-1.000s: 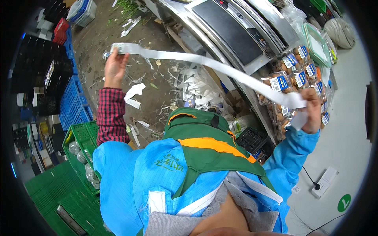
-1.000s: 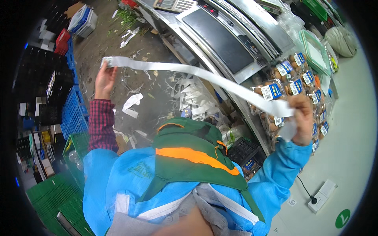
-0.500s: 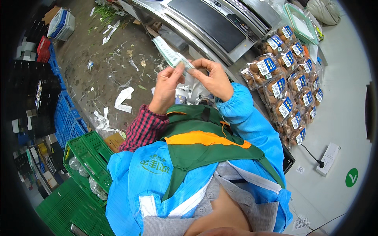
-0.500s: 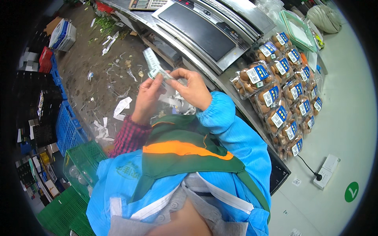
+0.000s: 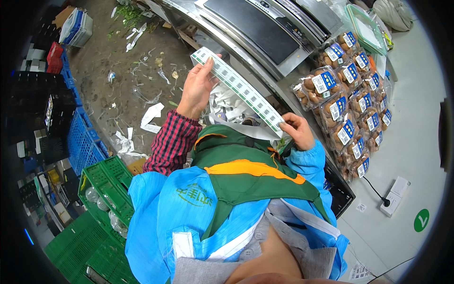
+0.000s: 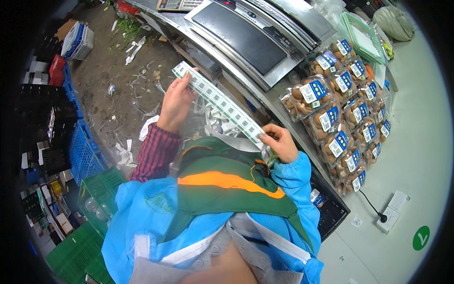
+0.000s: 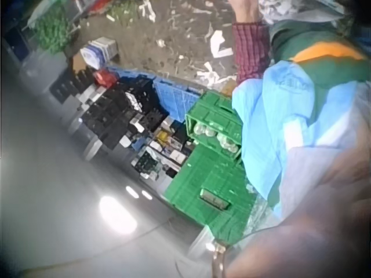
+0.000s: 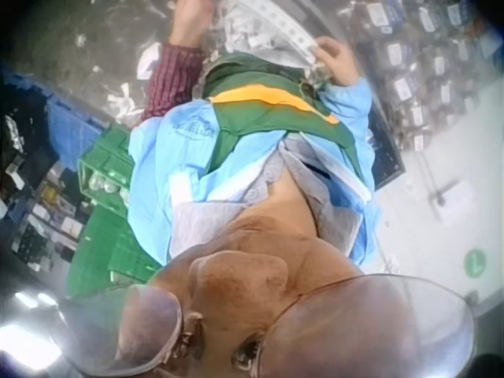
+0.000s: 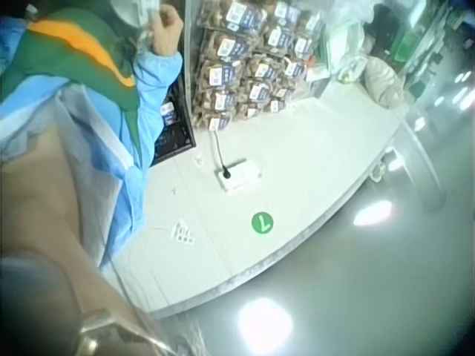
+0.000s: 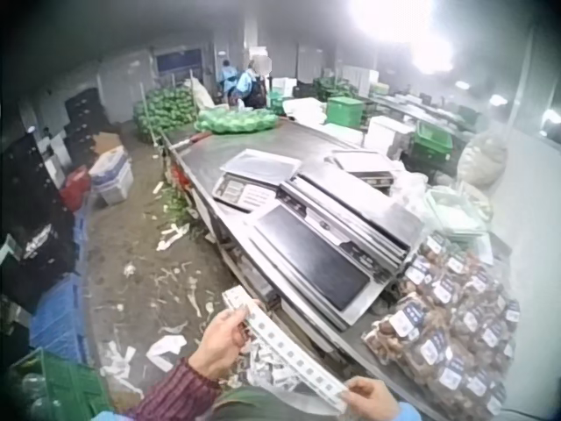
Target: The person peels individual labels from a roll and applies them to plastic packages of mushrooms. They handle the packages, placing them into a black crate and arranging them on a counter.
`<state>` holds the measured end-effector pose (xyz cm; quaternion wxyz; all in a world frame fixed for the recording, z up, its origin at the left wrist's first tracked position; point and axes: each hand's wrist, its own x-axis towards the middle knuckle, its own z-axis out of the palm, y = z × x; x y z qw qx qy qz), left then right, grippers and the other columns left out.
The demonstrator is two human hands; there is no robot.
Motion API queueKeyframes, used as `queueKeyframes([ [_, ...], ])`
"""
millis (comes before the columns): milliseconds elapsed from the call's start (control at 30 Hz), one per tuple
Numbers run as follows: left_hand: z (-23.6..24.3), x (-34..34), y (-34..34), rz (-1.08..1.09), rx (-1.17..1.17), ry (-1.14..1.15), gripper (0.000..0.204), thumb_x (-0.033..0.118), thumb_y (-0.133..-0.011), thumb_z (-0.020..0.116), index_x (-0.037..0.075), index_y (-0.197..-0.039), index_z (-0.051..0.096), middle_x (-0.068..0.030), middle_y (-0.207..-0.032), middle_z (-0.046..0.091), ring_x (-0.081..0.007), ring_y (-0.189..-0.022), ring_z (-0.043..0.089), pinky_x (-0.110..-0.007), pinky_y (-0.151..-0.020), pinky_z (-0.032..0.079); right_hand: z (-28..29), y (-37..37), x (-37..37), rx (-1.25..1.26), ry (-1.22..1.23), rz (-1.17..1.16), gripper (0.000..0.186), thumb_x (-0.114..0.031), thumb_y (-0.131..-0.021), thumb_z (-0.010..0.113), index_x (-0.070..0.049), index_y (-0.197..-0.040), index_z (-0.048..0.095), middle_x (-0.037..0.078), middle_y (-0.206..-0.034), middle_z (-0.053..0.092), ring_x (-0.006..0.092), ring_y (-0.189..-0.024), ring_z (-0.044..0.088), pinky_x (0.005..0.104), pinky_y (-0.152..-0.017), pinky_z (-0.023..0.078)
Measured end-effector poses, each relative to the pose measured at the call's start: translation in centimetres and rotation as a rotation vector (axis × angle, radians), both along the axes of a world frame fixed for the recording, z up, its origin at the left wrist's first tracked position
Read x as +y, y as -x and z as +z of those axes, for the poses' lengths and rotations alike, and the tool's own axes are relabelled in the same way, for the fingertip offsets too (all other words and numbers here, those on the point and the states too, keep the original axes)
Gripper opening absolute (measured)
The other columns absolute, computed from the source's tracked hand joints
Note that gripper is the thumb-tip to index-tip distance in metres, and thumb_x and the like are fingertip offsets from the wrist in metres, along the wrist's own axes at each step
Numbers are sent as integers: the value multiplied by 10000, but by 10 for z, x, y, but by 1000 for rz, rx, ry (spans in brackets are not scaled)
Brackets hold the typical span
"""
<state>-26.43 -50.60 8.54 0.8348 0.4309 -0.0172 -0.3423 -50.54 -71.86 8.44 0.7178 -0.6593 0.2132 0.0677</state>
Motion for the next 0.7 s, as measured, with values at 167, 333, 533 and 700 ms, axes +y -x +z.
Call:
queueKeyframes([
  [167, -20, 2, -20, 94, 17, 44, 99, 201, -926, 601, 115, -968, 626, 56, -853, 619, -53, -768, 560, -238, -698, 442, -6, 32, -21, -10, -40, -123, 178, -104, -850, 636, 27, -970, 623, 52, -867, 646, 76, -783, 557, 225, -711, 435],
  [333, -18, 1, -27, 135, 21, 35, 78, 181, -933, 575, 114, -959, 604, 68, -833, 567, -46, -758, 511, -238, -680, 430, -4, 54, -39, 34, -101, -145, 179, -99, -843, 632, 34, -962, 619, 66, -871, 657, 83, -777, 575, 223, -715, 445],
  [533, -10, -11, -33, 180, -23, 45, 61, 141, -893, 629, 99, -929, 602, 43, -791, 598, -45, -719, 546, -228, -633, 445, 3, 69, -46, 179, -96, -20, 186, -104, -833, 662, 27, -957, 617, 50, -836, 655, 73, -756, 583, 209, -685, 449],
  [700, 4, -21, -27, 154, -81, 29, 88, 123, -908, 590, 80, -985, 597, 17, -889, 634, -54, -731, 558, -235, -672, 459, -4, 68, -43, 363, -26, 75, 158, -110, -842, 671, 12, -929, 619, 20, -768, 635, 52, -669, 546, 217, -590, 424],
])
